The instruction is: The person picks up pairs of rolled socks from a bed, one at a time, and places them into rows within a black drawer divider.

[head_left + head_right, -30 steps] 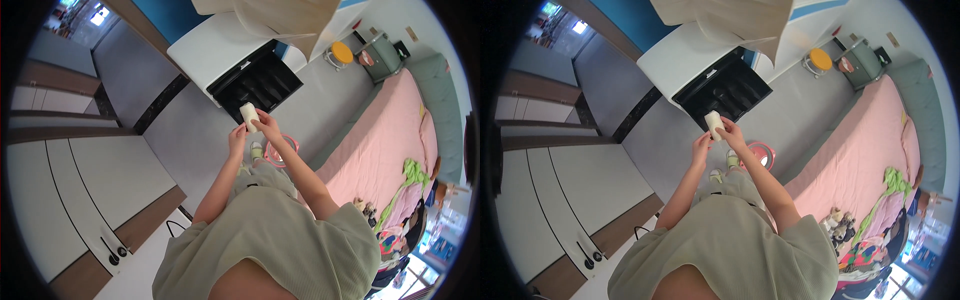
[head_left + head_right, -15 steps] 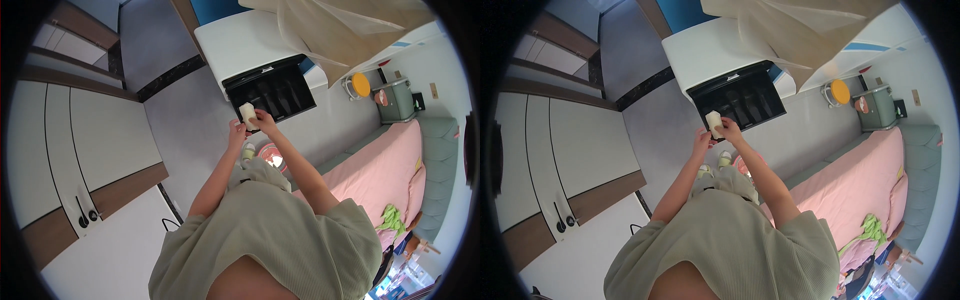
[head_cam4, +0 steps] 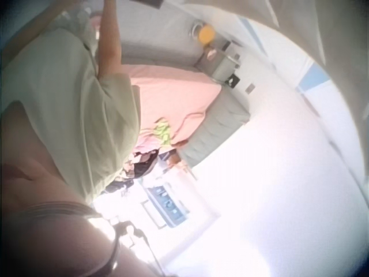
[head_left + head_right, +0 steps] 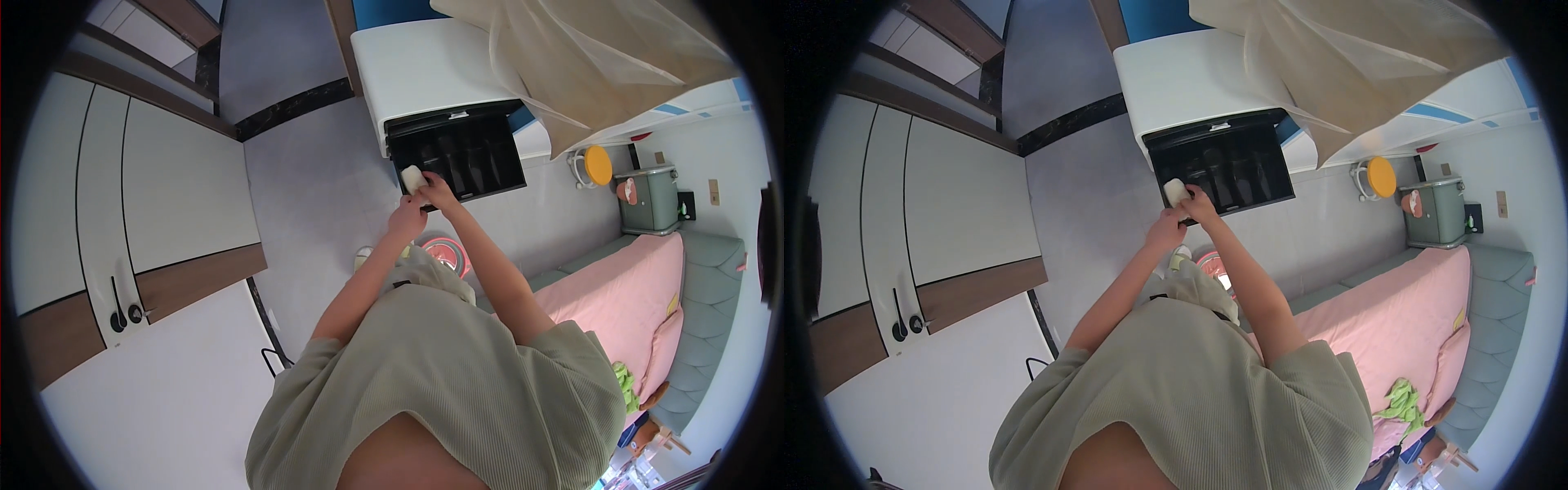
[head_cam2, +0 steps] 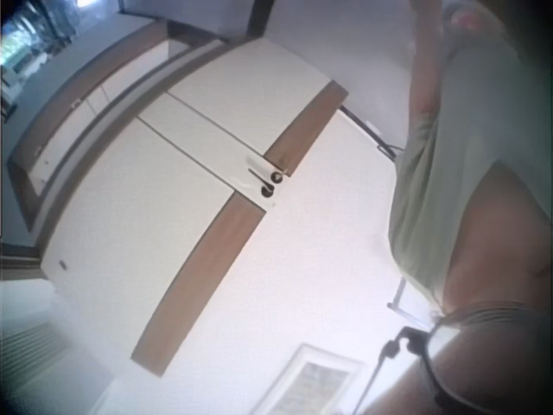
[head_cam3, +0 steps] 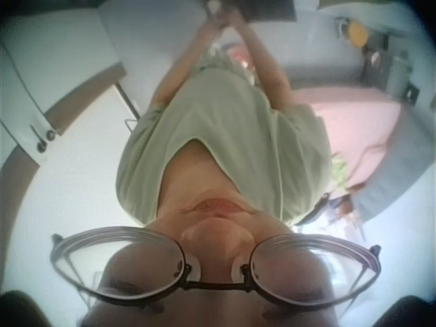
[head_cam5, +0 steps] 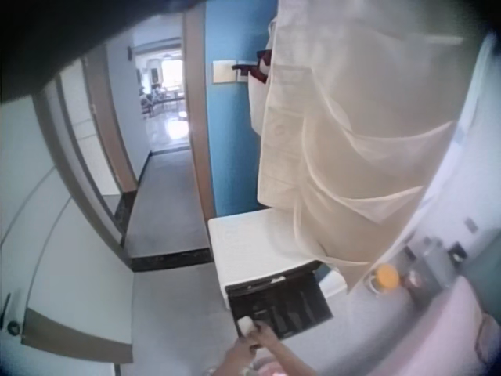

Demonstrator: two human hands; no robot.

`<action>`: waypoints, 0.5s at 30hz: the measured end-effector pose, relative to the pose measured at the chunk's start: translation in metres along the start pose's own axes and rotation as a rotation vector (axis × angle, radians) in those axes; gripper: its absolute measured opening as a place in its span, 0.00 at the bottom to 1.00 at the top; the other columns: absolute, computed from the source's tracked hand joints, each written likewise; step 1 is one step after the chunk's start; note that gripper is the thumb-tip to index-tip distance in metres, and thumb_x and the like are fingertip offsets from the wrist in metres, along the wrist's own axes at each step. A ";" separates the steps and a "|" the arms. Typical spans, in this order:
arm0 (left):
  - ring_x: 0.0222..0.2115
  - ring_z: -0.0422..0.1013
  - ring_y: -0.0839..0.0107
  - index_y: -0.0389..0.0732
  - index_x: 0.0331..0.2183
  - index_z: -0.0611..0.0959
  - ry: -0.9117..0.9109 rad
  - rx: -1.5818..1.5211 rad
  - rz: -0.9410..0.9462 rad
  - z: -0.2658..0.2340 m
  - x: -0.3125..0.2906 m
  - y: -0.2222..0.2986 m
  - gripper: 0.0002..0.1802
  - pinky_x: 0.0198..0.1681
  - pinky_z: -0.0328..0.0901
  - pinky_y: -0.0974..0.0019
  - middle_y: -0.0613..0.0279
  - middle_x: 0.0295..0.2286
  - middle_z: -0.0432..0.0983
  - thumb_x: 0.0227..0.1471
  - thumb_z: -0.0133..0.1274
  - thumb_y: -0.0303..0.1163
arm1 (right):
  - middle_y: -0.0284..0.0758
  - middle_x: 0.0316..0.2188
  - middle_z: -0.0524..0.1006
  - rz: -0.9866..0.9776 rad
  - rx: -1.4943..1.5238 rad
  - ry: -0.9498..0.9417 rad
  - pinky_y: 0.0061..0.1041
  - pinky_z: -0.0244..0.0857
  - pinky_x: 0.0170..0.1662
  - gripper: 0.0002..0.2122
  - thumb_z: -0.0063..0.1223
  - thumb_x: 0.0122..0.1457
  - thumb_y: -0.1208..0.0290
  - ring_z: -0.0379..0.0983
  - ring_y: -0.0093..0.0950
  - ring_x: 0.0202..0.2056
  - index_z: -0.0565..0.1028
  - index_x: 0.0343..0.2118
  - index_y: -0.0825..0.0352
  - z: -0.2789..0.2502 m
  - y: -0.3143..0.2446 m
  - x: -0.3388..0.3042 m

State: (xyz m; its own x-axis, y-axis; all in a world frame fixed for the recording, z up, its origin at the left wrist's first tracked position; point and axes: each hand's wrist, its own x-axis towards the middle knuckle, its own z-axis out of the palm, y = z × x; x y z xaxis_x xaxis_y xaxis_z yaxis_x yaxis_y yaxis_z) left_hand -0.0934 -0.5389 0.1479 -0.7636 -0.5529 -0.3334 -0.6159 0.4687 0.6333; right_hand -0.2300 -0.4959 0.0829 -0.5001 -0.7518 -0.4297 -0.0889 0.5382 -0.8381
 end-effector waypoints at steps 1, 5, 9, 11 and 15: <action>0.32 0.71 0.52 0.49 0.53 0.63 0.013 0.044 -0.064 -0.001 -0.004 0.008 0.30 0.31 0.67 0.52 0.51 0.43 0.64 0.45 0.47 0.31 | 0.44 0.39 0.74 0.004 -0.002 0.001 0.25 0.66 0.41 0.27 0.50 0.50 0.69 0.72 0.30 0.40 0.61 0.52 0.76 0.000 0.001 0.000; 0.31 0.71 0.52 0.50 0.54 0.62 0.022 0.109 -0.033 -0.004 -0.003 0.021 0.31 0.31 0.67 0.52 0.52 0.43 0.60 0.46 0.47 0.32 | 0.43 0.43 0.71 0.056 0.087 -0.004 0.25 0.64 0.45 0.29 0.47 0.50 0.66 0.70 0.31 0.42 0.58 0.54 0.74 -0.005 0.010 0.006; 0.29 0.72 0.54 0.44 0.53 0.62 -0.014 0.201 -0.063 -0.004 -0.007 0.009 0.30 0.30 0.68 0.54 0.51 0.40 0.62 0.45 0.48 0.33 | 0.42 0.44 0.70 0.139 0.302 -0.042 0.24 0.61 0.47 0.31 0.45 0.48 0.66 0.67 0.31 0.44 0.54 0.56 0.73 0.005 -0.005 0.000; 0.29 0.72 0.54 0.45 0.53 0.62 -0.021 0.233 -0.084 -0.004 -0.008 0.003 0.31 0.30 0.68 0.55 0.51 0.40 0.63 0.46 0.48 0.34 | 0.42 0.43 0.70 0.167 0.307 -0.030 0.25 0.60 0.47 0.30 0.44 0.48 0.66 0.67 0.31 0.44 0.56 0.55 0.74 0.009 -0.012 -0.002; 0.30 0.73 0.55 0.49 0.54 0.62 -0.074 0.242 -0.098 -0.004 -0.008 0.006 0.30 0.30 0.68 0.54 0.52 0.39 0.64 0.47 0.47 0.35 | 0.42 0.40 0.72 0.131 0.175 -0.075 0.26 0.62 0.44 0.26 0.44 0.47 0.65 0.68 0.32 0.42 0.64 0.49 0.74 0.000 -0.005 0.006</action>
State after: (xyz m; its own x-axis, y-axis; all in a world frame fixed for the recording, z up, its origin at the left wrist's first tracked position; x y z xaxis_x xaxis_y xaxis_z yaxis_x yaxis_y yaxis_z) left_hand -0.0903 -0.5338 0.1572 -0.7045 -0.5564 -0.4404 -0.7093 0.5715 0.4126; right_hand -0.2329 -0.5031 0.0848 -0.4317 -0.7097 -0.5567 0.1263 0.5635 -0.8164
